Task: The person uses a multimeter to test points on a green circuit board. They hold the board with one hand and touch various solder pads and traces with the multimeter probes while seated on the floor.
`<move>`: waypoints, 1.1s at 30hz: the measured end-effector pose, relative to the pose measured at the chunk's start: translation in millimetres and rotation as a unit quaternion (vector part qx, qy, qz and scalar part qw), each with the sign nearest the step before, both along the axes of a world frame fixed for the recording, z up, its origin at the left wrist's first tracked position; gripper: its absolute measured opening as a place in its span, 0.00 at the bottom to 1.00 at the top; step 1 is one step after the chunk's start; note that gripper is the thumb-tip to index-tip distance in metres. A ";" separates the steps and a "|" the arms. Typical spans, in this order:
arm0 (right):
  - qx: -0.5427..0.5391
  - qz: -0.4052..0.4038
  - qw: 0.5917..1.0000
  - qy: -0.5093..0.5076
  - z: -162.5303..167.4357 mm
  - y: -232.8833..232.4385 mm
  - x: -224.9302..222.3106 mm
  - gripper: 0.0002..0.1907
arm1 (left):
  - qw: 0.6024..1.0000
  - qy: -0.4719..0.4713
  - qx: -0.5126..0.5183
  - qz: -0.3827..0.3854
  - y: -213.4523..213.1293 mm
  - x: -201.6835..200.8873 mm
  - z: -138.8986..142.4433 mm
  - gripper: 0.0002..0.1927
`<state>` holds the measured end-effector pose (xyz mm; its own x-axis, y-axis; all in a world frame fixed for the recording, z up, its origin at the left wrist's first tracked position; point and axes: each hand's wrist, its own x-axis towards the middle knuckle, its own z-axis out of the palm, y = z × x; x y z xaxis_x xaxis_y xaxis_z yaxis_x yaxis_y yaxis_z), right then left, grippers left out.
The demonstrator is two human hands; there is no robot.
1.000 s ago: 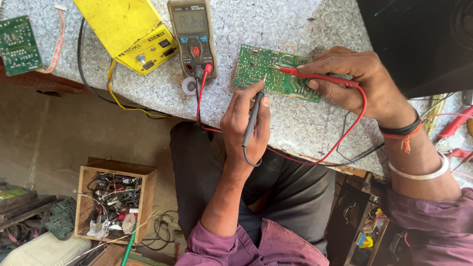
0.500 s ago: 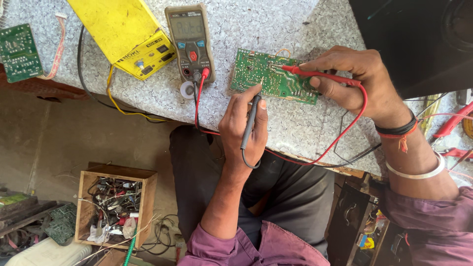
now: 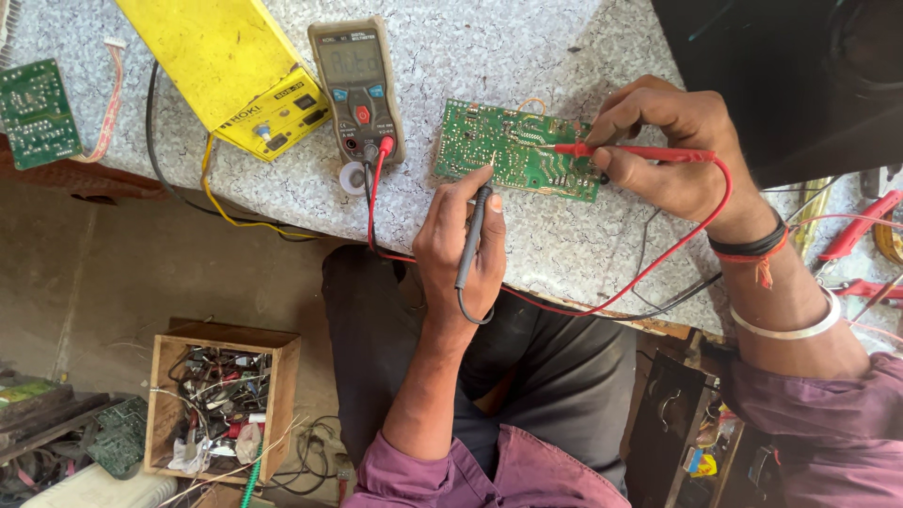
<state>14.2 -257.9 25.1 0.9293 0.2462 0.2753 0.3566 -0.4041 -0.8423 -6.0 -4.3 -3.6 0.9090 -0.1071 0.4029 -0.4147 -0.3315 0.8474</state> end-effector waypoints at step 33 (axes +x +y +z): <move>0.024 0.039 0.998 -0.032 8.3 7.3 4.4 0.08 | 0.998 0.003 0.060 0.023 -0.6 -0.5 0.6 0.12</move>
